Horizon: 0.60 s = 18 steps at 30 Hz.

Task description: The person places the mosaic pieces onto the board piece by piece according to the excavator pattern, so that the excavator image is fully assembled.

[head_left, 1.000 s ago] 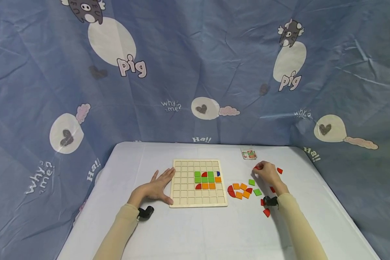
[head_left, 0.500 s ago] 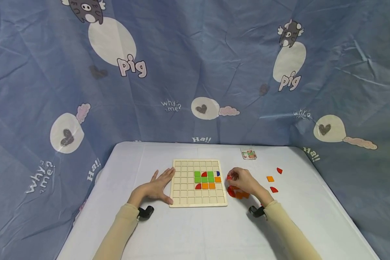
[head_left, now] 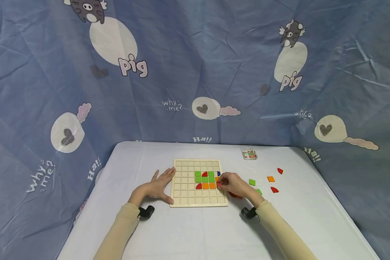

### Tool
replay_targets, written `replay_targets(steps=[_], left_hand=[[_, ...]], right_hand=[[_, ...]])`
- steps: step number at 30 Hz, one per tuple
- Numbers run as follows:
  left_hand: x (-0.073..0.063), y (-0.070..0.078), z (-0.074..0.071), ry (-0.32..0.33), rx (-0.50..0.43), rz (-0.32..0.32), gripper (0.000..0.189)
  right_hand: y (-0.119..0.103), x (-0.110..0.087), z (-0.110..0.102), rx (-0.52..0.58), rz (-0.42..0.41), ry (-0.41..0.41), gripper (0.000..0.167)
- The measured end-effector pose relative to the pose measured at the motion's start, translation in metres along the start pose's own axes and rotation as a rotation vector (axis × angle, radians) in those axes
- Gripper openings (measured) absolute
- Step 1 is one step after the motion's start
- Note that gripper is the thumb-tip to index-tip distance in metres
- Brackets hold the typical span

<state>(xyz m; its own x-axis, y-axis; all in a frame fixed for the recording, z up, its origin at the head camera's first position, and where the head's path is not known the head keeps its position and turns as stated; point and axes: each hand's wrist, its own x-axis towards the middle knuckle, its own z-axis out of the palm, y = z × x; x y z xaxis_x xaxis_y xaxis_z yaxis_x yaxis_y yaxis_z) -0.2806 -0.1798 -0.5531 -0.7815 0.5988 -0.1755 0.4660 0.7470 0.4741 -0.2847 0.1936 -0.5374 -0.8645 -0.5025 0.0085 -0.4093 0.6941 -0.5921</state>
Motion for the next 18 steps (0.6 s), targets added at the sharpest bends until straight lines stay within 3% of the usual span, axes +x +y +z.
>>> replay_targets(steps=[8, 18], left_hand=[[0.0004, 0.0024, -0.0015, -0.002, -0.003, 0.007, 0.133], [-0.0005, 0.0001, -0.0018, -0.009, 0.016, -0.001, 0.133]], right_hand=[[-0.0034, 0.0, -0.0024, -0.01, 0.01, -0.022, 0.014], [-0.0082, -0.0035, -0.0023, 0.01, 0.048, 0.013, 0.015]])
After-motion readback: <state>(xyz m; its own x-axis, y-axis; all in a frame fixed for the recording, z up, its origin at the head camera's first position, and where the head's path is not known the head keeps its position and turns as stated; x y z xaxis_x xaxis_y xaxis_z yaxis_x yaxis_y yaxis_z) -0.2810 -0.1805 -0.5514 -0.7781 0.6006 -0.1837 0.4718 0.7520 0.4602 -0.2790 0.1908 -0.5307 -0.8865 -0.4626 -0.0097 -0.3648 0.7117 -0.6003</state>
